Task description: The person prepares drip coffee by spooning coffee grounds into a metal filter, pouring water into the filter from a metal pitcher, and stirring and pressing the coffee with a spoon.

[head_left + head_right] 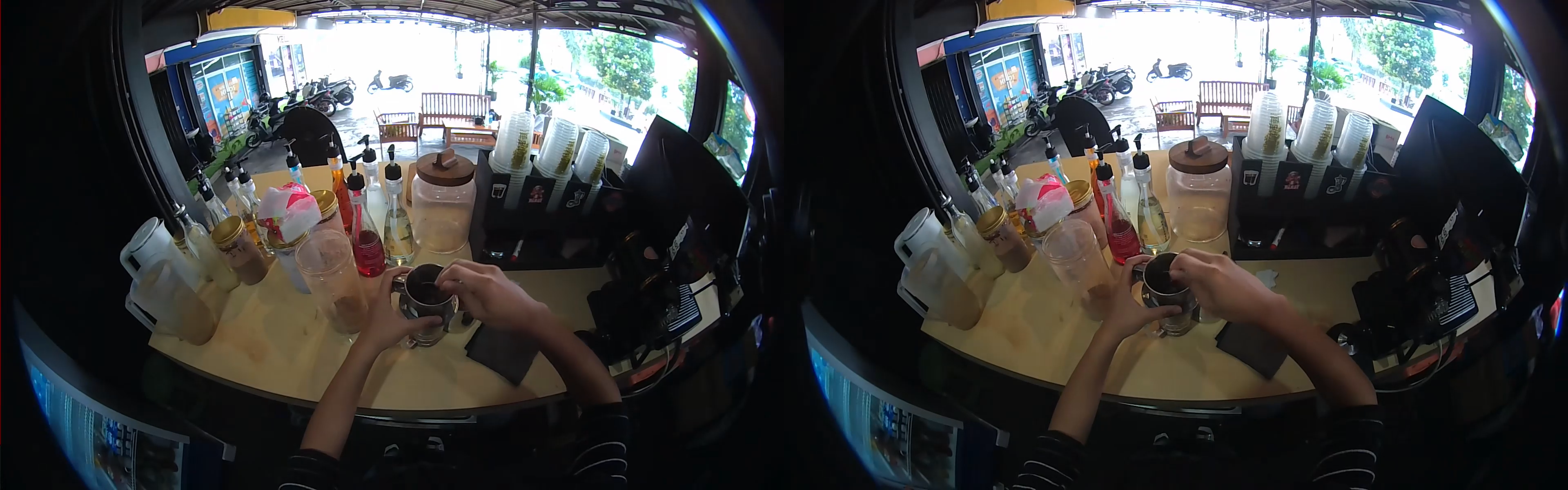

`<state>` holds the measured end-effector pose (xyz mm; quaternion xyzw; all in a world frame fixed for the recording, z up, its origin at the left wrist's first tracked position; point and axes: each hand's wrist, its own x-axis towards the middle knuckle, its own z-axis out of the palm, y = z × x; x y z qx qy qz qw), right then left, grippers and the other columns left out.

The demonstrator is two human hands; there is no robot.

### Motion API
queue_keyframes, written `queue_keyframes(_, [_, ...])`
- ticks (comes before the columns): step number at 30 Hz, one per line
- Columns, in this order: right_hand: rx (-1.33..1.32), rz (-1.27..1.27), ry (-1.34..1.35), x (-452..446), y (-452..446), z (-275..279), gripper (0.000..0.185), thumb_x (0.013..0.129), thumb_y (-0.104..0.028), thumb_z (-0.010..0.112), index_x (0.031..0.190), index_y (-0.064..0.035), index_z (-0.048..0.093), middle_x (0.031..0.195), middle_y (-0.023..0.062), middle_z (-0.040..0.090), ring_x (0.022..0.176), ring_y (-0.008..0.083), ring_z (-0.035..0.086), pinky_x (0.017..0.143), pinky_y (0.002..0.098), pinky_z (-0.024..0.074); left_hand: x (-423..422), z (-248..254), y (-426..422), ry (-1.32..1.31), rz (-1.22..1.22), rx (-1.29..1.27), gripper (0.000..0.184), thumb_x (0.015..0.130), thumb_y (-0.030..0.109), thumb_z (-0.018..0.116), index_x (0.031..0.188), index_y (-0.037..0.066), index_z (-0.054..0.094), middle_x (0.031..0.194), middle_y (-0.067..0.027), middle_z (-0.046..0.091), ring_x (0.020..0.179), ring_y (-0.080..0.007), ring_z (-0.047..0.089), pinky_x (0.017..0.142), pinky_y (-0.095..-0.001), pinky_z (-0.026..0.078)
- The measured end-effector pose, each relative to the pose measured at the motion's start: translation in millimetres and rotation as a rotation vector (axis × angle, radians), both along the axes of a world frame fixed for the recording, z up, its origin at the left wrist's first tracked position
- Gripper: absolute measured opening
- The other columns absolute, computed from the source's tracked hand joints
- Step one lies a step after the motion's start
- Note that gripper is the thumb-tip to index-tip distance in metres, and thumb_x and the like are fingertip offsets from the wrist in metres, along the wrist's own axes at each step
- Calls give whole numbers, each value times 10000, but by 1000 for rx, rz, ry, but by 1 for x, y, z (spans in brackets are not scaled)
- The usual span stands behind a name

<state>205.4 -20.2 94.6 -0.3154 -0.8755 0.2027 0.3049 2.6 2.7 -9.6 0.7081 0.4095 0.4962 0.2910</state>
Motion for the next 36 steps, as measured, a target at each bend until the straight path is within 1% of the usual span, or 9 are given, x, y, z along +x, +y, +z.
queue_keyframes(6, [58,57,14,-4,-3,-6,109,914,-49,522,980,23,569,975,153,620,891,315,627,773,368,500,1,-1,2,-28,-36,15,908,503,299,910,1243,99,423,1156,-99,557,1109,-246,542,973,-384,419])
queue_keyframes(11, [34,-22,-26,-3,3,-8,101,919,-55,523,959,25,571,964,143,622,864,309,629,755,372,499,0,-1,1,-25,-32,2,906,505,301,909,1241,96,421,1154,-90,558,1108,-240,542,971,-379,422])
queue_keyframes(14, [118,61,54,-4,2,-10,125,933,-69,500,948,35,568,925,140,619,818,296,631,732,372,502,0,0,0,-19,-22,-4,898,507,304,907,1235,97,423,1151,-88,558,1103,-236,543,970,-378,422])
queue_keyframes(18, [0,-71,-51,-5,1,2,172,951,-91,460,968,39,572,917,161,622,832,291,641,748,364,506,1,-3,2,-32,-2,31,899,504,313,907,1230,93,425,1148,-93,556,1098,-236,543,964,-376,424])
queue_keyframes(20, [29,8,50,-7,5,-6,164,947,-92,466,966,34,570,903,163,619,826,301,640,740,371,503,-1,-1,1,-17,-14,19,900,504,314,907,1230,91,424,1151,-95,554,1100,-237,542,963,-374,424])
queue_keyframes(24, [52,-5,-18,-10,-1,6,148,943,-80,466,945,40,552,863,183,595,811,351,615,723,393,486,0,-2,1,-13,-23,9,906,503,316,909,1232,89,422,1156,-98,554,1104,-238,539,964,-373,423])
queue_keyframes(30, [47,74,4,-14,3,4,146,938,-85,477,923,39,552,855,178,591,807,361,610,715,392,484,1,3,-2,-34,-30,-28,904,504,315,907,1233,92,421,1135,-94,567,1099,-232,541,962,-369,423])
queue_keyframes(35, [131,-32,-5,-13,10,-1,145,937,-106,495,930,23,563,866,171,597,793,355,609,714,388,484,0,-2,-1,-29,-19,-6,898,508,313,906,1232,94,422,1124,-93,572,1093,-231,543,959,-366,424])
queue_keyframes(36, [90,37,34,-14,5,0,159,938,-130,503,933,21,552,860,176,588,798,366,597,706,404,472,0,-2,0,-29,-23,-1,898,509,312,906,1233,95,421,1120,-92,574,1088,-232,544,957,-366,425])
